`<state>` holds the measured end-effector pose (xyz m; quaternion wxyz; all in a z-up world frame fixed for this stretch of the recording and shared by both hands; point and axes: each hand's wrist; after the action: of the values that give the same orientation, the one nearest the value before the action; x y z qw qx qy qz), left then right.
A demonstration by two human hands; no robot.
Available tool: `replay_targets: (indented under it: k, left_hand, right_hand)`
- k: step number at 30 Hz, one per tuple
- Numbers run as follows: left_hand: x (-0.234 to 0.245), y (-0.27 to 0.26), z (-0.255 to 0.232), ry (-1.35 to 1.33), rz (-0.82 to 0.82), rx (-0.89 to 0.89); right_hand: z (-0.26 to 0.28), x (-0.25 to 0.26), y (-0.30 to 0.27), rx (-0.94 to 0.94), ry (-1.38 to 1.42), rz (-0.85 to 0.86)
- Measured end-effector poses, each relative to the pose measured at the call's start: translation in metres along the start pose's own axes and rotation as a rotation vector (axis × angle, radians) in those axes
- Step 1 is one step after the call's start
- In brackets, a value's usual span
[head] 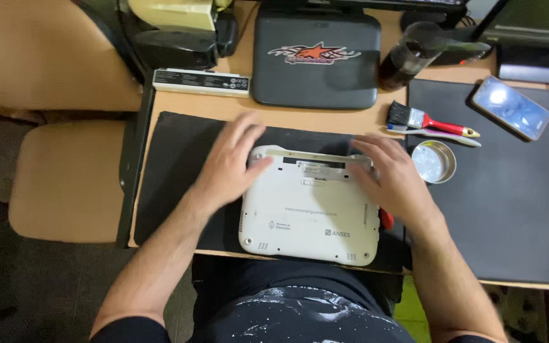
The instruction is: The person uses a screwdriver to remove screws from the bottom of a white laptop. They then flip the laptop over and use a prying tool to carefully separate the screen bezel from the display panel, eventually removing the bezel entirely.
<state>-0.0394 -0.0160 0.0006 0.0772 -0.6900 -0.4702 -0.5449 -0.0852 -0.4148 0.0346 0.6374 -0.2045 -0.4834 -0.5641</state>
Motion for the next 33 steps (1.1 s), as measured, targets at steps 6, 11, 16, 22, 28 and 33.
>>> replay_targets:
  k: [6, 11, 16, 22, 28, 33]
  left_hand:
    - [-0.012, -0.035, -0.031, -0.191, 0.025, 0.067]
    - [-0.025, -0.011, -0.03, -0.116, 0.086, -0.027]
    - [-0.043, 0.037, -0.043, 0.059, 0.307, -0.095]
    - [-0.076, 0.059, -0.05, 0.214, 0.136, -0.264]
    - [-0.077, 0.051, -0.051, 0.127, 0.131, -0.213]
    - [-0.079, 0.046, -0.058, 0.082, 0.166, -0.189]
  right_hand:
    - [-0.008, 0.029, -0.086, -0.38, -0.25, 0.047]
    - [0.003, 0.015, -0.11, -0.54, -0.326, 0.176]
    - [0.005, 0.013, -0.112, -0.6, -0.296, 0.19]
    - [0.019, 0.024, -0.106, -0.708, -0.252, 0.264]
    - [0.004, 0.012, -0.119, -0.772, -0.314, 0.215]
    - [-0.006, 0.036, -0.126, -0.787, -0.062, 0.049]
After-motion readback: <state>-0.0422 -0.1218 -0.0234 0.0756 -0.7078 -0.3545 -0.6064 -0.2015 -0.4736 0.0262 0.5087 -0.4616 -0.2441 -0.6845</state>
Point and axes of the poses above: each hand's wrist, its own y-axis towards the middle knuckle, its own x-axis out of the back of the hand, z = x × y, and after that the axes turned 7 degrees about -x, right-handed
